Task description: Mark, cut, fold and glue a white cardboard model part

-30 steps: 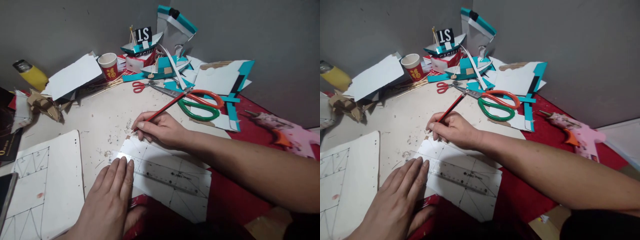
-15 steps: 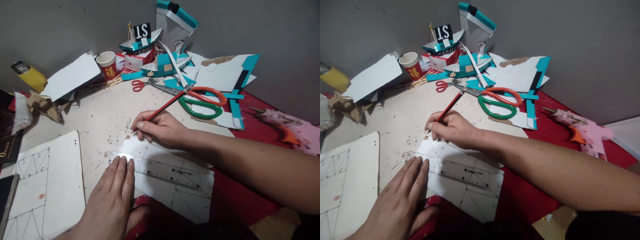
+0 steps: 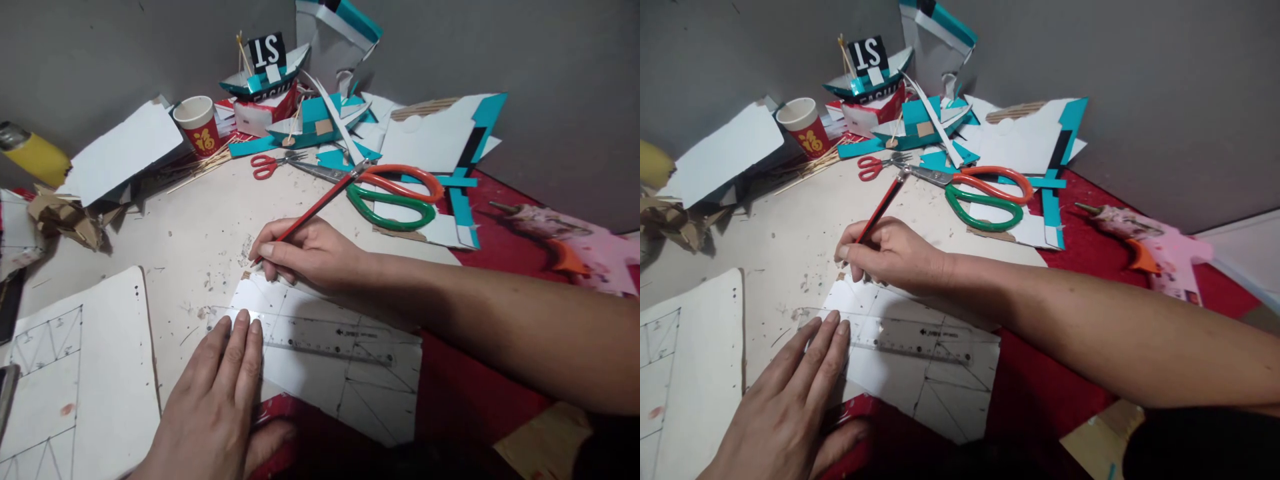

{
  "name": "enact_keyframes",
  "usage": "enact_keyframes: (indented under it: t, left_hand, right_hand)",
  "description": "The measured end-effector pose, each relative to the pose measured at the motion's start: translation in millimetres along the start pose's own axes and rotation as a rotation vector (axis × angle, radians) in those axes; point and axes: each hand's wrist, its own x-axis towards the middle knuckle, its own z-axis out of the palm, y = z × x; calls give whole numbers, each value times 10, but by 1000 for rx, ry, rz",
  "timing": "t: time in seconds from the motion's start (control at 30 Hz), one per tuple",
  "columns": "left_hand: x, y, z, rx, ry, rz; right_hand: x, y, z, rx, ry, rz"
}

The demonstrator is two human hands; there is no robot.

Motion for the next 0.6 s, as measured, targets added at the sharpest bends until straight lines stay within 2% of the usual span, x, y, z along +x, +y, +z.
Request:
enact_keyframes:
  t: [0.23,0.4,0.5,0.6]
  left_hand:
    - [13,29,-43,-28,-97,-24]
    - [-32,66,-85,-95,-190,-94]
    - [-72,87,-64,-116,-197,-103]
    - [-94,111,-13,-36,-143,-149]
  right_hand:
    - [4,18,-21,-53,-27,16]
    - [-31,41,15,-35,-22,41]
    - [-18,29,32,-87,-10,74]
    - [8,32,16,-192,-32,54]
